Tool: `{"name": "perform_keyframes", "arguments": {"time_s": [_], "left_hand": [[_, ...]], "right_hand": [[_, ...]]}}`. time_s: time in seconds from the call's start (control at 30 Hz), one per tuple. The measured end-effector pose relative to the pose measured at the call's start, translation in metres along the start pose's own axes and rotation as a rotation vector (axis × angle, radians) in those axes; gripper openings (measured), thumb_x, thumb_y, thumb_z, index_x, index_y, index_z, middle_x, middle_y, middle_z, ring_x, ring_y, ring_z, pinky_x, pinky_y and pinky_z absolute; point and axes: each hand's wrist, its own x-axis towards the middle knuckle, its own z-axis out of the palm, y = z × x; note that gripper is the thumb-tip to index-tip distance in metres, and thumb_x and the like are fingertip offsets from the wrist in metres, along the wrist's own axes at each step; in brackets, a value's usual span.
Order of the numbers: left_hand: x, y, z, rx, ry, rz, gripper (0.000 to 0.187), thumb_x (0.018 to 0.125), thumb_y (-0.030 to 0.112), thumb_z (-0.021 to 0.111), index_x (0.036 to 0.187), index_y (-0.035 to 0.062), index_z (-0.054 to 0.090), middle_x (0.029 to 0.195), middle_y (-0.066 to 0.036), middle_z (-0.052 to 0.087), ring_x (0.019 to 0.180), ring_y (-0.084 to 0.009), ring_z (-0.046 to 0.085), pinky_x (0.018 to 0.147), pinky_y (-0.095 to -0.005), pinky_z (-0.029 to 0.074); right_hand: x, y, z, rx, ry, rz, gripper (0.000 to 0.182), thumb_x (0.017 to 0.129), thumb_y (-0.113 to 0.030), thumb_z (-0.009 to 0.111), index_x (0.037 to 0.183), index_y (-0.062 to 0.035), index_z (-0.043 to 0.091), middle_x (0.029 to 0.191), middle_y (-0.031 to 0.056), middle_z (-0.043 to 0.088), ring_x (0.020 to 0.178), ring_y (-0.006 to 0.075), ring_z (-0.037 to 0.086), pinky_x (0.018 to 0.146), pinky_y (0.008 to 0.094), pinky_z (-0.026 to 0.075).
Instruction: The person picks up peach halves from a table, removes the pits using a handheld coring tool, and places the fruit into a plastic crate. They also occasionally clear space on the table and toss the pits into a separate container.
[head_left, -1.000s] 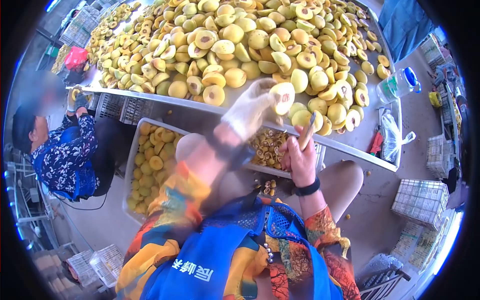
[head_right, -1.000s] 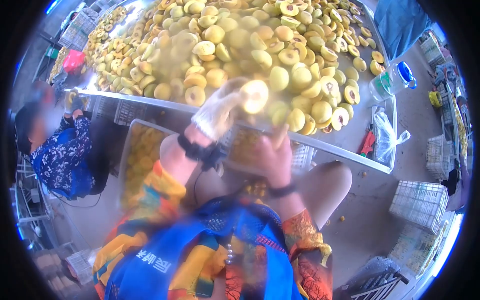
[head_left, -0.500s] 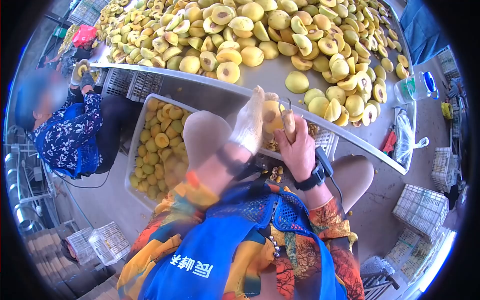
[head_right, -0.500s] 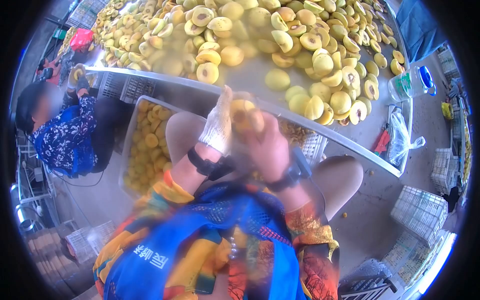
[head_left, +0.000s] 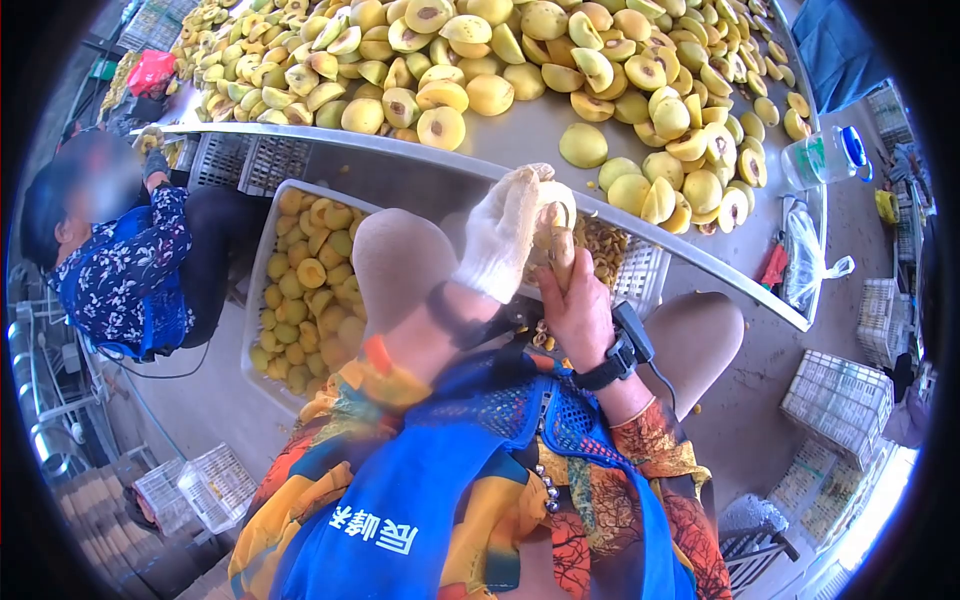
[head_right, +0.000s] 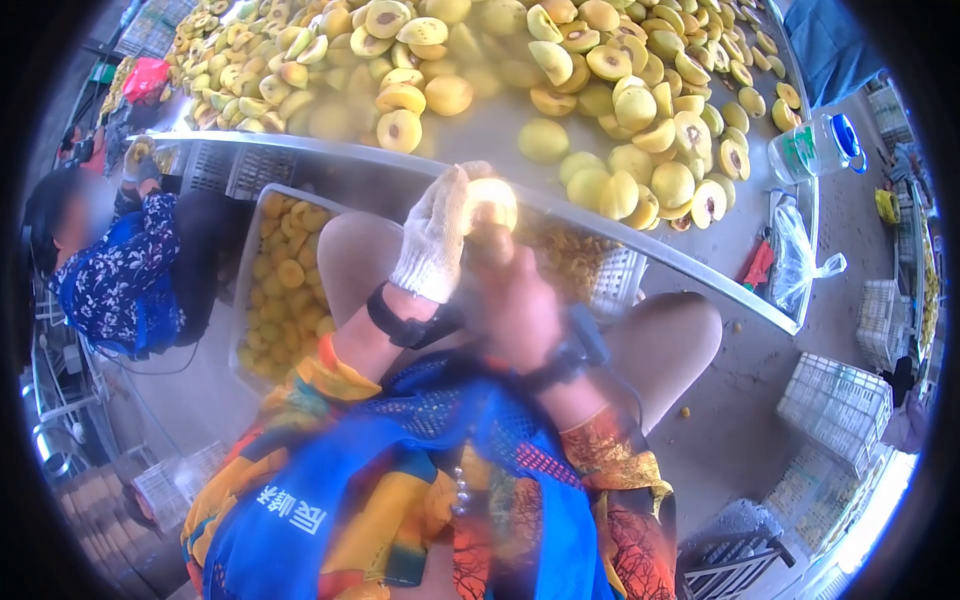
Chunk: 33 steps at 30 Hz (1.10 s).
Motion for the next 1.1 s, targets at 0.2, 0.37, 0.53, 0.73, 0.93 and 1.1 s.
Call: {"name": "perform_keyframes", "arguments": {"time_s": [0.2, 0.37, 0.53, 0.73, 0.93, 1.1], "left_hand": [[-0.002, 0.0, 0.001, -0.003, 0.037, 0.007, 0.035, 0.091, 0.031, 0.049, 0.097, -0.0015, 0.061, 0.082, -0.005, 0.061, 0.069, -0.0099, 0.056, 0.062, -0.0212, 0.046], [0.01, 0.031, -0.002, 0.185, 0.019, -0.245, 0.039, 0.087, 0.035, 0.054, 0.077, -0.0014, 0.064, 0.067, -0.006, 0.06, 0.056, -0.011, 0.055, 0.053, -0.0222, 0.044], [0.014, 0.033, -0.002, 0.329, 0.003, -0.228, 0.041, 0.084, 0.038, 0.057, 0.073, -0.0001, 0.064, 0.062, -0.005, 0.058, 0.053, -0.0111, 0.054, 0.048, -0.0232, 0.041], [0.02, 0.027, -0.01, 0.237, -0.097, -0.205, 0.04, 0.082, 0.04, 0.06, 0.077, 0.001, 0.064, 0.064, -0.004, 0.058, 0.055, -0.0104, 0.053, 0.049, -0.0234, 0.042], [0.012, 0.037, -0.015, -0.097, -0.21, -0.312, 0.041, 0.085, 0.041, 0.056, 0.087, -0.0002, 0.061, 0.076, -0.009, 0.062, 0.065, -0.0138, 0.058, 0.059, -0.0236, 0.046], [0.009, 0.036, -0.02, -0.228, -0.026, -0.347, 0.024, 0.083, 0.02, 0.063, 0.084, -0.0035, 0.06, 0.072, -0.009, 0.061, 0.059, -0.0172, 0.058, 0.052, -0.026, 0.047]], "right_hand": [[-0.008, 0.001, 0.008, -0.006, -0.029, -0.041, 0.024, 0.081, -0.014, 0.056, 0.095, 0.0005, 0.043, 0.07, 0.0277, 0.057, 0.07, 0.045, 0.056, 0.058, 0.0482, 0.044], [-0.006, -0.017, 0.004, 0.083, -0.169, 0.093, 0.021, 0.079, -0.009, 0.054, 0.093, 0.0014, 0.044, 0.071, 0.029, 0.056, 0.072, 0.0471, 0.055, 0.06, 0.0479, 0.045], [0.0, -0.018, 0.004, 0.183, -0.137, 0.031, 0.02, 0.077, -0.009, 0.053, 0.092, 0.0017, 0.047, 0.067, 0.0223, 0.057, 0.065, 0.0395, 0.058, 0.06, 0.0441, 0.046], [0.006, -0.012, 0.003, 0.605, -0.404, 0.302, 0.017, 0.08, -0.005, 0.05, 0.096, -0.0019, 0.044, 0.064, 0.0043, 0.049, 0.04, 0.011, 0.044, 0.038, 0.0275, 0.04], [0.005, -0.023, -0.005, 0.947, -0.531, 0.515, 0.016, 0.083, -0.002, 0.047, 0.098, -0.0057, 0.043, 0.059, 0.0007, 0.041, 0.038, 0.0058, 0.036, 0.033, 0.0216, 0.033], [0.004, -0.023, 0.003, 1.015, -0.61, 0.514, 0.016, 0.084, -0.002, 0.047, 0.098, -0.007, 0.043, 0.058, 0.0014, 0.041, 0.038, 0.0058, 0.035, 0.033, 0.0216, 0.032]]}}
